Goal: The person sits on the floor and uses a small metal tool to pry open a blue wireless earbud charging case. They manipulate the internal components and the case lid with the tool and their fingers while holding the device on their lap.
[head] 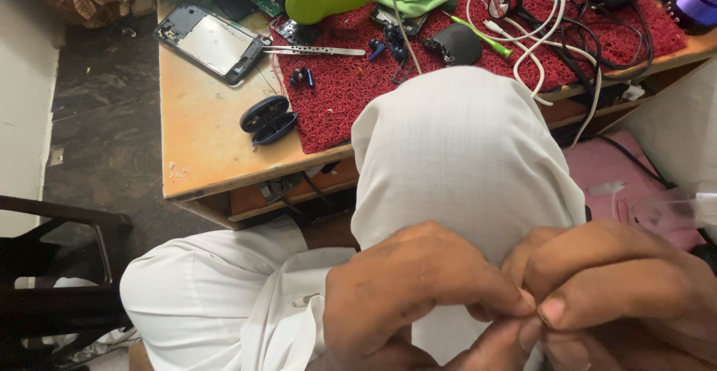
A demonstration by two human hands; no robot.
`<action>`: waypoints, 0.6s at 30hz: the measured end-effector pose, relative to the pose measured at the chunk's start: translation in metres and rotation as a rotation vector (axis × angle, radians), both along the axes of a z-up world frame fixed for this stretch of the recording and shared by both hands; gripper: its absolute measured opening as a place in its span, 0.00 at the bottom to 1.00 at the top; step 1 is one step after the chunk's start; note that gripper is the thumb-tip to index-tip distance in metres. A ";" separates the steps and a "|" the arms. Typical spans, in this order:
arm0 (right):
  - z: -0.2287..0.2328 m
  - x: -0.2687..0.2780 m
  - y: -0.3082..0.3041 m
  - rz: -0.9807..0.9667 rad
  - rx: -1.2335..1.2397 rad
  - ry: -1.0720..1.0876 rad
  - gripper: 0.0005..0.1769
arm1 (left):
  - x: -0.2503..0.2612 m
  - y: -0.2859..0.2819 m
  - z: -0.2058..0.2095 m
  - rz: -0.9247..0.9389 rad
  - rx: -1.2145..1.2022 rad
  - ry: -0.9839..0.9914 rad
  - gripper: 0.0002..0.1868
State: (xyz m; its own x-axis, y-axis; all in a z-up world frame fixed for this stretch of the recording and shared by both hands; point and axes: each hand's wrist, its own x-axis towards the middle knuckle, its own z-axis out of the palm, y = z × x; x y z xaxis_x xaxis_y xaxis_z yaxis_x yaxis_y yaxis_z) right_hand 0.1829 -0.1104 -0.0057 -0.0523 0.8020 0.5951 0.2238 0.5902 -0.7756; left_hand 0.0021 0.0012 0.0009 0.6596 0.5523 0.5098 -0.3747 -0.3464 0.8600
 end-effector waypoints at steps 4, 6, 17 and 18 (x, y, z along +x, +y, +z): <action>-0.005 -0.002 -0.004 -0.042 -0.009 0.030 0.11 | -0.003 -0.001 -0.003 0.016 0.091 -0.010 0.11; -0.008 -0.003 -0.006 -0.064 -0.010 0.039 0.12 | -0.003 -0.001 -0.004 0.023 0.114 -0.026 0.11; -0.006 -0.009 -0.004 -0.156 -0.006 0.006 0.10 | -0.001 -0.007 -0.009 0.002 -0.169 -0.028 0.07; -0.005 -0.010 -0.004 -0.173 -0.012 0.014 0.10 | -0.002 -0.007 -0.009 -0.001 -0.177 -0.016 0.07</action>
